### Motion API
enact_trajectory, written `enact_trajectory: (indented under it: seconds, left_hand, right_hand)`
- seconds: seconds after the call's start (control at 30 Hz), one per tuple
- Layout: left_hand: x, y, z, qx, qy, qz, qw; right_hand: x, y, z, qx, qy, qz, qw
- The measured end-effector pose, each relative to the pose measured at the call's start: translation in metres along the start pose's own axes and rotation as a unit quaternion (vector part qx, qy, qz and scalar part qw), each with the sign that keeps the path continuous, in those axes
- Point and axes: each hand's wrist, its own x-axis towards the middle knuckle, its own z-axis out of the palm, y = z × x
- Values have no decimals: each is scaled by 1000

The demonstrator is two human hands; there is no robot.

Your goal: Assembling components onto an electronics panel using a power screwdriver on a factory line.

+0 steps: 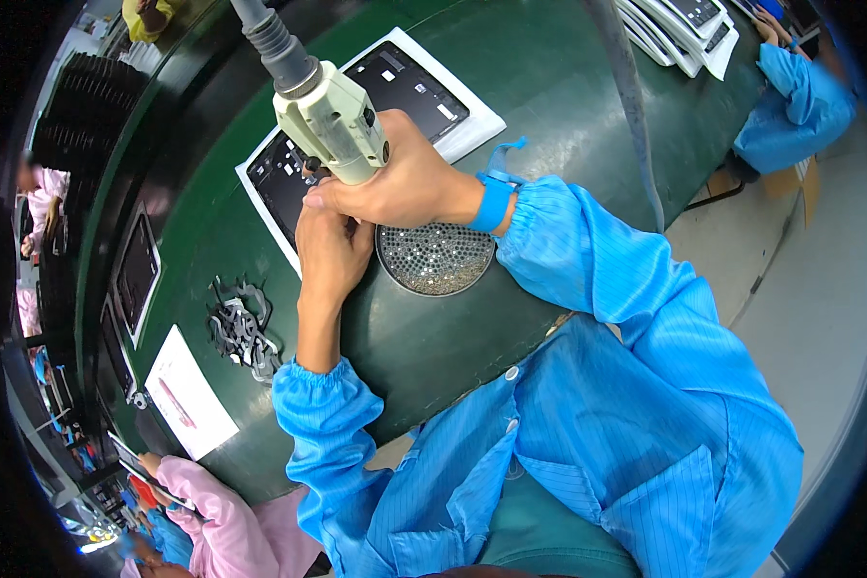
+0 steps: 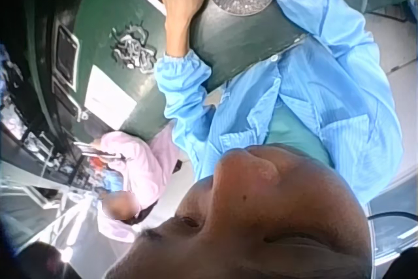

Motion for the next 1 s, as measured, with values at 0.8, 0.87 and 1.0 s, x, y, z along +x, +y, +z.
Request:
enact_trajectory:
  seconds: [0.8,0.87,1.0]
  left_hand:
    - [-3,1,-6,37,-23,-5,999]
    - [-1,5,-7,12,-6,6,1000]
    - [-1,6,-6,15,-7,5,1000]
  right_hand:
    - [9,-9,-4,22,21,-31,999]
    - [21,-10,-6,-8,28,-57,998]
    - [30,2,-8,16,23,-22,999]
